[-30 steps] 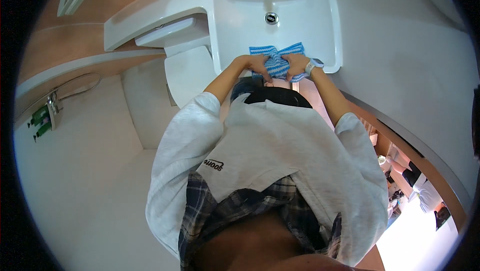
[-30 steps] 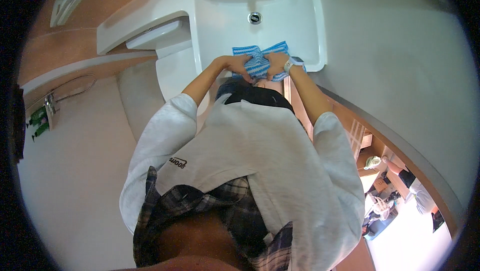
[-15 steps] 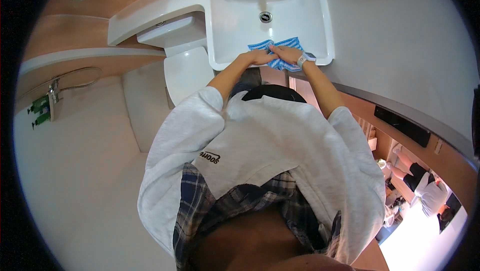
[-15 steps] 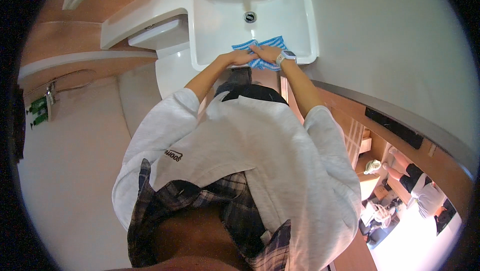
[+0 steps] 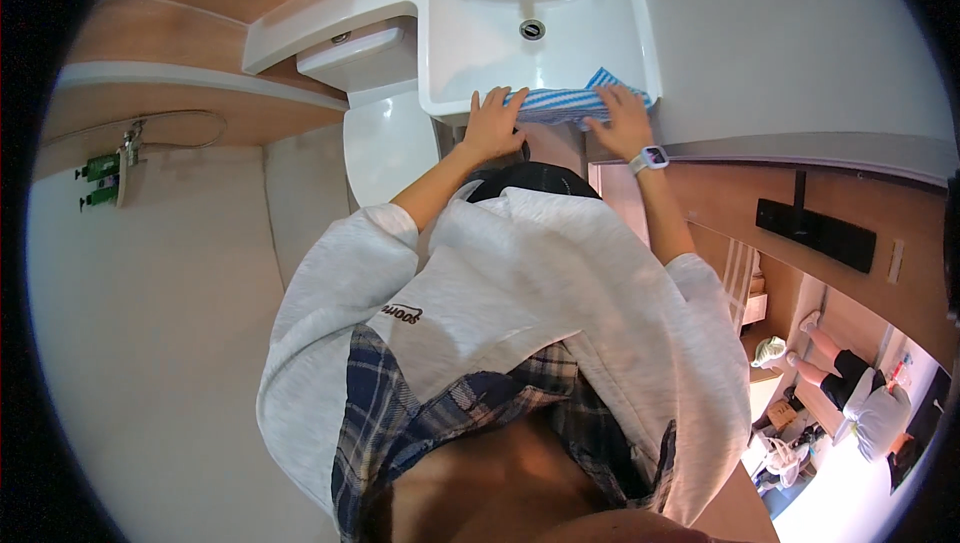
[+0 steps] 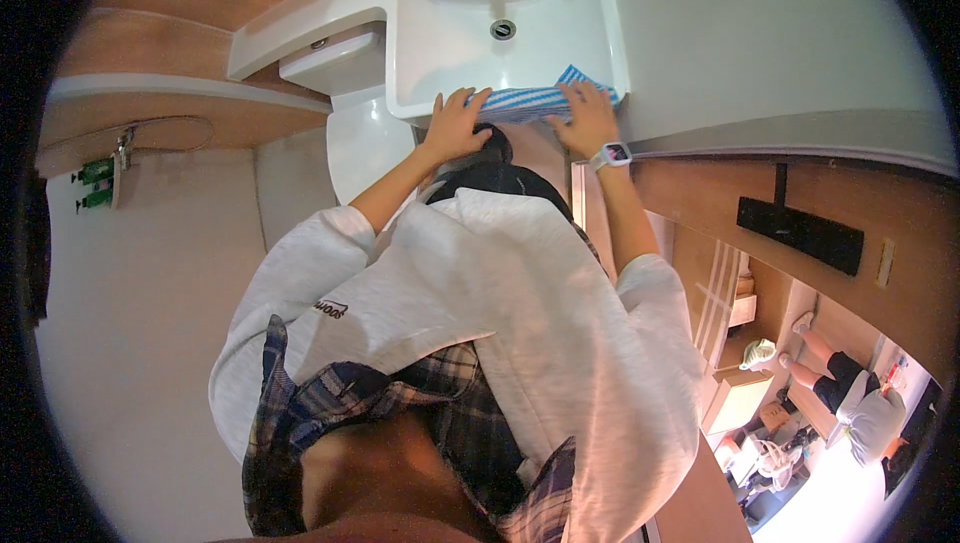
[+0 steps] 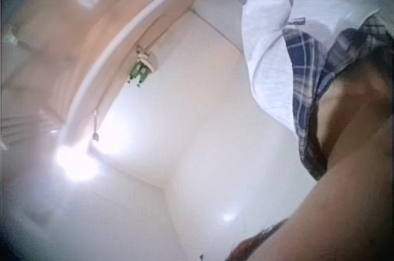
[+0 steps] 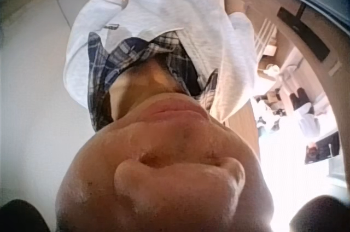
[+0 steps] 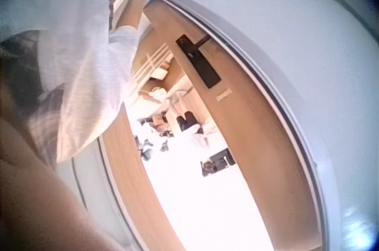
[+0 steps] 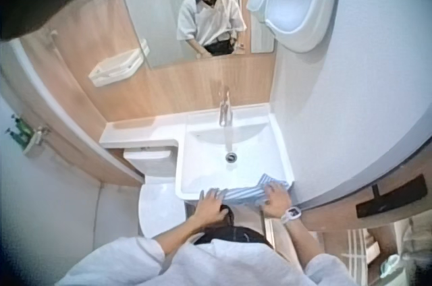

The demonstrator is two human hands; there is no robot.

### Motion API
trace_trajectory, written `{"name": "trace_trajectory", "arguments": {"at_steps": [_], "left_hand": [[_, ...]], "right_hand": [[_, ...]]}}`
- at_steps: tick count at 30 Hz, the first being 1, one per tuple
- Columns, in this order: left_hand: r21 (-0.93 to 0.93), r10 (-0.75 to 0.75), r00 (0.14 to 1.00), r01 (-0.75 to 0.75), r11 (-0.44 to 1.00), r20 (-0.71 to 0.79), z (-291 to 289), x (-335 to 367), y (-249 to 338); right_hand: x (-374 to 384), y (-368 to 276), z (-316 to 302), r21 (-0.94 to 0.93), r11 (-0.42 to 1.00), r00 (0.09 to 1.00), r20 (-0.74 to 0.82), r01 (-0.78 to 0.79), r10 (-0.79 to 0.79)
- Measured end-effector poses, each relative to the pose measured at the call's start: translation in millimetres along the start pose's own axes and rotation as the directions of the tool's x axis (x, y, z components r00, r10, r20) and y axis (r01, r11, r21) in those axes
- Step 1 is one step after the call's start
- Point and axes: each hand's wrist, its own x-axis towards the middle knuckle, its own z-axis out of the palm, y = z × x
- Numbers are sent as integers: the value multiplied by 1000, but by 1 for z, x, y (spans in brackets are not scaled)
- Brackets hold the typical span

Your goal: Cleaning a bathroom sink with a blue and white striped cloth.

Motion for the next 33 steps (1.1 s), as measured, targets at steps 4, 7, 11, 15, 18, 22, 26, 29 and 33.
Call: {"name": "trace_trajectory", "arguments": {"at_steps": [4,7,11,15,18,22,26,29,33], "left_hand": [[-112,47,996,-39,993,71,1,12,-1],[-50,13,999,-11,999,47,3,11,12],[-64,-2,1000,2,998,2,-3,-8,-3],[48,-143,989,145,988,-40,-25,-49,-35],[171,-212,957,247,954,-197,-33,-86,-51],[-39,-487,852,489,871,-193,-26,-127,-58],[-534,-600,799,517,669,23,-9,-139,-82],[-779,-564,821,411,474,90,-2,-123,-85],[-887,-633,774,279,367,-18,1,-89,-99]], "right_hand": [[14,26,-10,-54,998,988,148,-41,49],[15,16,0,-104,992,978,188,-71,89],[16,-19,11,-122,991,994,106,53,-40],[29,-64,18,-16,983,974,136,183,-179],[39,-88,38,19,973,959,165,230,-230],[46,-121,59,53,967,934,252,249,-254],[57,-159,74,93,964,894,361,248,-265],[78,-191,91,121,968,876,413,217,-249],[101,-225,123,194,981,868,488,-9,-89]]}}
